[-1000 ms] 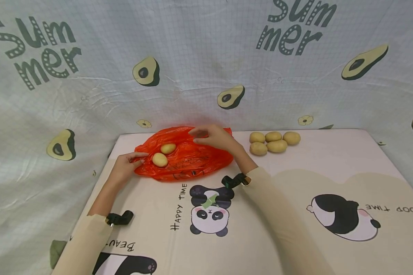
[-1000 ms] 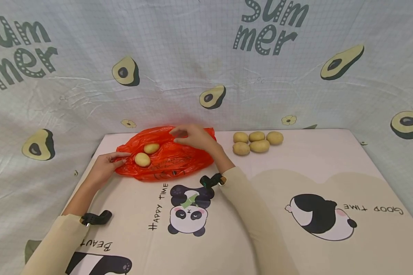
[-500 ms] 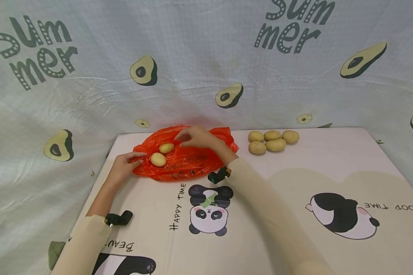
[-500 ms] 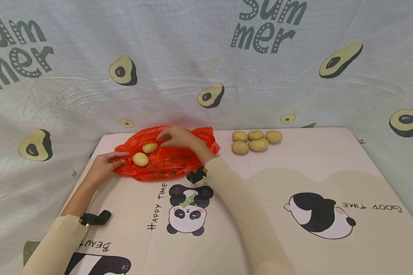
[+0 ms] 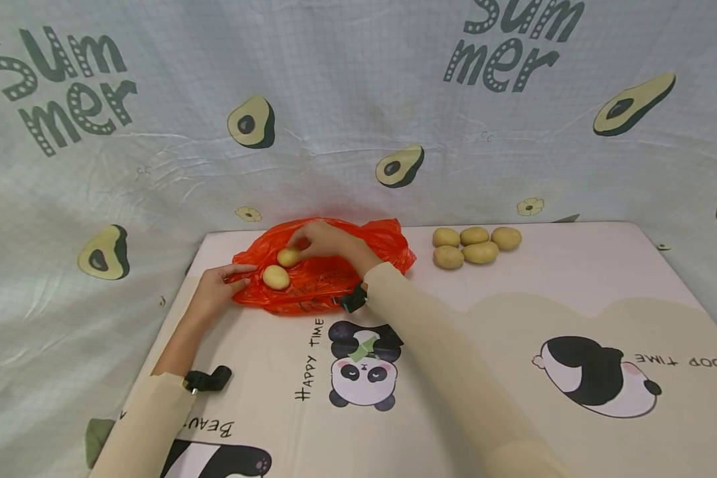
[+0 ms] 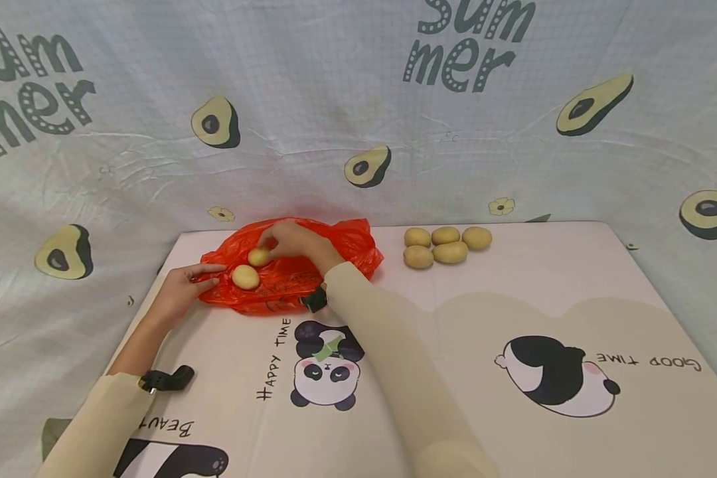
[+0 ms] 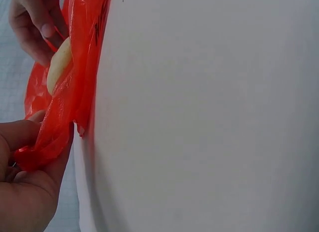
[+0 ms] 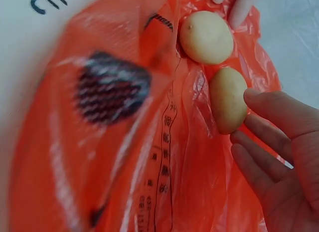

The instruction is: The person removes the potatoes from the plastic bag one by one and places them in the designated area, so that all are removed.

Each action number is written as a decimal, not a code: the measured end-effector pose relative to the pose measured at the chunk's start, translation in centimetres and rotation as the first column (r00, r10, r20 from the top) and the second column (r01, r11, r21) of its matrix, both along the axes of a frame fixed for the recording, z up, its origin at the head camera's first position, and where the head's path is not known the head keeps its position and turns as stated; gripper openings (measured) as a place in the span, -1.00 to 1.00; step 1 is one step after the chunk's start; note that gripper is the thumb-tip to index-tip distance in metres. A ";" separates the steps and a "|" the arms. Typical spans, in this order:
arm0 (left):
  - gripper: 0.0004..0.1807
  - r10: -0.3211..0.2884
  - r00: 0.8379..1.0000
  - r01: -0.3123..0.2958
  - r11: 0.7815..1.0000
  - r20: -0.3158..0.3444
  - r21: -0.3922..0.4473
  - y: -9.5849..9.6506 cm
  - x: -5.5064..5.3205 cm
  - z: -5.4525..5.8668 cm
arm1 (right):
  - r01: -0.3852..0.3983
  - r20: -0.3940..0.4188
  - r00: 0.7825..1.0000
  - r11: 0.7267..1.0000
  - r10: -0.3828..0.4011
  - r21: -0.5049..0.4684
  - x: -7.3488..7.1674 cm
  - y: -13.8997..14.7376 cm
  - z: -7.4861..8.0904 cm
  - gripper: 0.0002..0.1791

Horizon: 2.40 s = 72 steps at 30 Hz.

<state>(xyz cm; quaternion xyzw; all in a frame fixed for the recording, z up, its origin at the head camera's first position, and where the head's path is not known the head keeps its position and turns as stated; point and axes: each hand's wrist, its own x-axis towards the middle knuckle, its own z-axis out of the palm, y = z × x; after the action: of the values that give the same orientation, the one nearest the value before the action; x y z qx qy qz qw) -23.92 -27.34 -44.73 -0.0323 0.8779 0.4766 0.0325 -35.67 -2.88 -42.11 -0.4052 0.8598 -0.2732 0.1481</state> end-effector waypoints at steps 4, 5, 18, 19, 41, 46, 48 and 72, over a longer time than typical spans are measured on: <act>-0.65 -0.009 1.000 0.009 1.000 -0.008 -0.011 0.0 -0.1 0.0 | 0.002 0.025 1.000 1.000 -0.003 0.006 -0.1 -0.7 -0.2 -0.60; -0.65 -0.009 1.000 0.009 1.000 -0.009 -0.015 0.0 -0.1 0.0 | -0.001 0.026 1.000 1.000 0.001 0.011 -0.2 -0.8 -0.2 -0.59; -0.64 -0.011 1.000 0.010 0.997 -0.016 -0.072 0.2 -0.2 -0.2 | -0.020 0.097 0.995 0.998 0.015 0.055 0.3 -2.2 -0.4 -0.71; -0.64 -0.011 1.000 0.010 0.997 -0.016 -0.074 0.3 -0.2 -0.2 | -0.024 0.088 0.996 0.998 0.018 0.061 0.3 -2.3 -0.4 -0.70; -0.65 -0.004 1.000 0.003 0.997 -0.011 -0.083 0.4 -0.2 0.0 | -0.127 -0.013 0.992 0.986 0.129 0.106 -0.1 -0.9 -1.0 -0.37; -0.66 -0.008 1.000 0.007 0.996 -0.019 -0.089 0.4 -0.2 0.0 | -0.171 -0.057 0.982 0.972 0.182 0.159 0.2 -0.2 -0.5 -0.30; -0.65 -0.011 1.000 0.009 0.995 -0.020 -0.098 0.4 -0.2 0.0 | -0.186 -0.061 0.978 0.967 0.199 0.172 0.5 0.1 -0.2 -0.34; -0.66 -0.010 0.999 0.005 0.993 -0.036 -0.119 0.6 0.2 -0.3 | -0.054 -0.104 0.993 0.998 0.056 0.020 4.6 7.4 2.7 -0.57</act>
<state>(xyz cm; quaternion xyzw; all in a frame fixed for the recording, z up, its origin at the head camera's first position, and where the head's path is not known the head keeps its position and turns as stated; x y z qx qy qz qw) -23.72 -26.77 -44.99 -0.0222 0.9052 0.4241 0.0162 -31.02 4.54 -39.41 -0.4413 0.8572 -0.2399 0.1139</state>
